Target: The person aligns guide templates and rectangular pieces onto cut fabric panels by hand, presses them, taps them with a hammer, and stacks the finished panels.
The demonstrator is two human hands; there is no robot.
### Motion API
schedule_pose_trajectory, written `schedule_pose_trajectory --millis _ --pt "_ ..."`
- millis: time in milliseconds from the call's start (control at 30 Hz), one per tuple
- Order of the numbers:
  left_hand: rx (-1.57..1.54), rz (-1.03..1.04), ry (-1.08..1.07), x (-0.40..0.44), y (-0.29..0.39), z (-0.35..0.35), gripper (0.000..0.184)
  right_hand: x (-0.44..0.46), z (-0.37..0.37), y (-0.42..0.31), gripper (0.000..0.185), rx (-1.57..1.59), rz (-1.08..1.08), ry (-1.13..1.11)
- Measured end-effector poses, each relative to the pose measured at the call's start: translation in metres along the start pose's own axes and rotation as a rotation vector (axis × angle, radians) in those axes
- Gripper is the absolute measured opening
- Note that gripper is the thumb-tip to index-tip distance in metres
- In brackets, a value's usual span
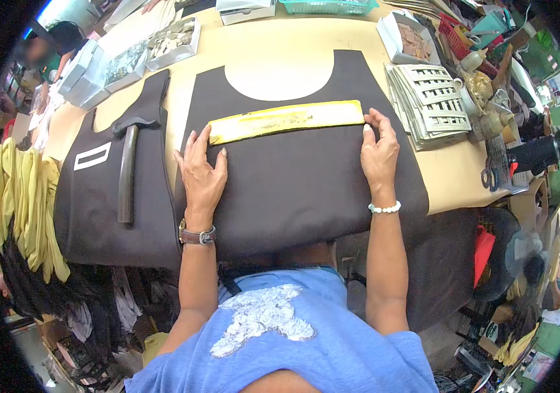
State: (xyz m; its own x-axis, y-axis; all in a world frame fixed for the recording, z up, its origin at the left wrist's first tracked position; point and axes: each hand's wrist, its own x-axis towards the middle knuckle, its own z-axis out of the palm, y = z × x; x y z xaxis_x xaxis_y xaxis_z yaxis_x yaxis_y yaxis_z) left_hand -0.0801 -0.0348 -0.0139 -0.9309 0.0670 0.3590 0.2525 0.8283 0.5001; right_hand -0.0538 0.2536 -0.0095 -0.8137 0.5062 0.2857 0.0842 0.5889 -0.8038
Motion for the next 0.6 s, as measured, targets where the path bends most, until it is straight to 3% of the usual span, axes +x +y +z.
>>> schedule_pose_trajectory --millis 267,600 --pt "-0.101 0.011 -0.056 0.0009 -0.0022 0.005 0.05 0.0026 -0.0016 0.0041 0.033 0.2 0.082 -0.064" --pt "-0.025 -0.036 -0.046 0.0 -0.001 -0.0017 0.042 0.002 -0.0041 0.0045 0.03 -0.032 0.02 -0.092"
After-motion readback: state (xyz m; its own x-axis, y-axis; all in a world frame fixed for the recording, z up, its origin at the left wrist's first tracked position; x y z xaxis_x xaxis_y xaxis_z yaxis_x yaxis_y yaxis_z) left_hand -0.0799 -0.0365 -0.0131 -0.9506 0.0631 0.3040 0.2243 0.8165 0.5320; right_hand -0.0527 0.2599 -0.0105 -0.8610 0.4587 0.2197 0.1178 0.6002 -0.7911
